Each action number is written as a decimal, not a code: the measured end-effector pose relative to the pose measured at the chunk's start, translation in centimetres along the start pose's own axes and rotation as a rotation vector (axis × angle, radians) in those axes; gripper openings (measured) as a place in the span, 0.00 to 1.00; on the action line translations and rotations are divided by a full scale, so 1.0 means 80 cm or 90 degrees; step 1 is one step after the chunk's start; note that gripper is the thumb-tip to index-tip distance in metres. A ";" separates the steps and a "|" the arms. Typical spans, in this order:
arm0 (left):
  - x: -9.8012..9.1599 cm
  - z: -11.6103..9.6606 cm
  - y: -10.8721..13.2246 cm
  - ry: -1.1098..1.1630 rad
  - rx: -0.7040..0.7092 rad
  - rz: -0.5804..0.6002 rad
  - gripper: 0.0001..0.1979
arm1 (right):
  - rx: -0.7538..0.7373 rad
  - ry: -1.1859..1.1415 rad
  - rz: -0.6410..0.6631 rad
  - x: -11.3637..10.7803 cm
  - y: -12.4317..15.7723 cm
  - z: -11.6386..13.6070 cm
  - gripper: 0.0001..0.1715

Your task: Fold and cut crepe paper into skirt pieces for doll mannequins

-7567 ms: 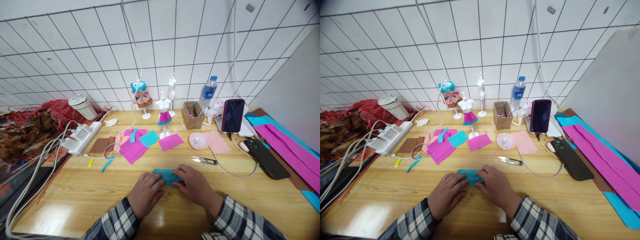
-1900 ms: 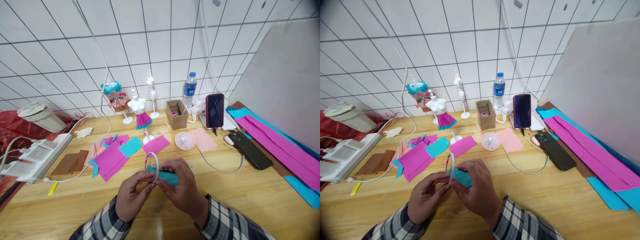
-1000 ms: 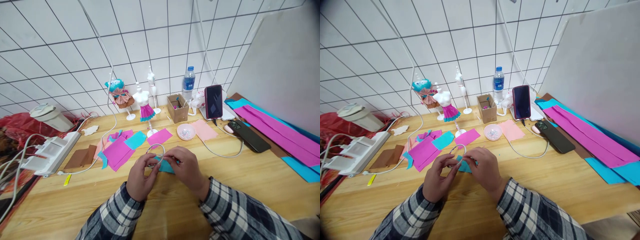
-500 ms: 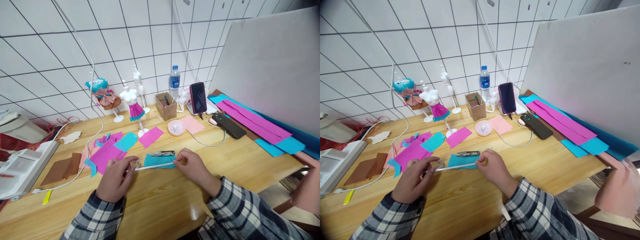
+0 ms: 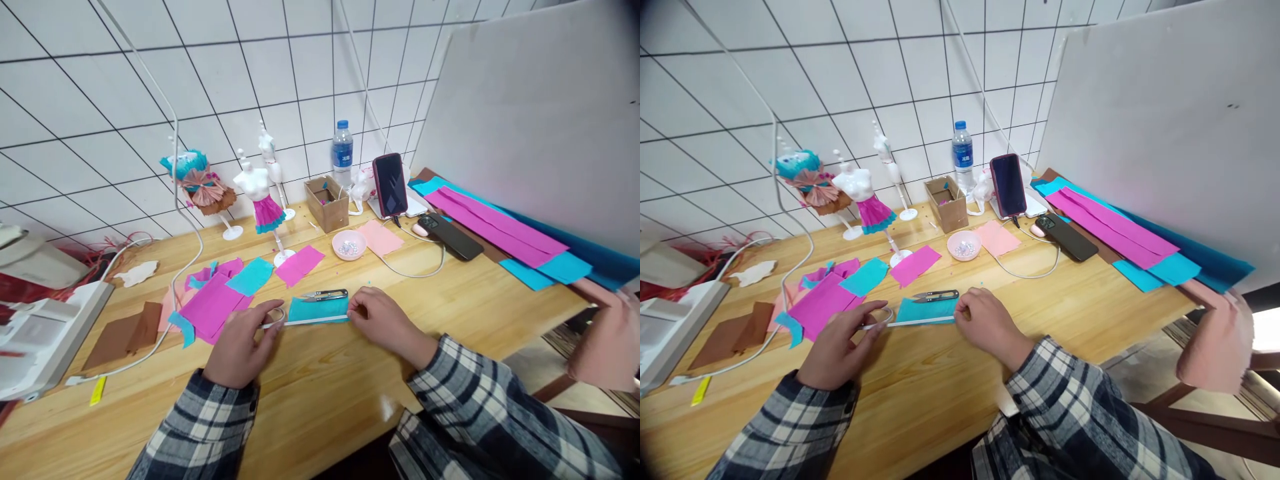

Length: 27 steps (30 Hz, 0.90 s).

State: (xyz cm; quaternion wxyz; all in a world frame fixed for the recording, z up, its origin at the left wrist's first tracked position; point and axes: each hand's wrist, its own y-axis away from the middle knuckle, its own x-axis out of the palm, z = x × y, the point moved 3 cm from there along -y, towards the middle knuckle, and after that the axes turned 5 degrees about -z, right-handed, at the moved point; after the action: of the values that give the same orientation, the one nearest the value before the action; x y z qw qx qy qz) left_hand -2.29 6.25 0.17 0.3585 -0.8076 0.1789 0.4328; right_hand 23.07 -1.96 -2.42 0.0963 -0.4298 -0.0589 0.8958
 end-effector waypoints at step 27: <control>-0.047 -0.056 0.035 0.210 -0.191 -0.152 0.23 | 0.097 -0.214 0.093 -0.036 0.022 0.023 0.07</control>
State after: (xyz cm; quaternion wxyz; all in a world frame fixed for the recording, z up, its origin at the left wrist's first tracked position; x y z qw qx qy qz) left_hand -3.48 0.98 3.73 0.2489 -0.9268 0.0721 0.2717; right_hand 23.17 -4.38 0.60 0.0524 -0.2687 0.0254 0.9615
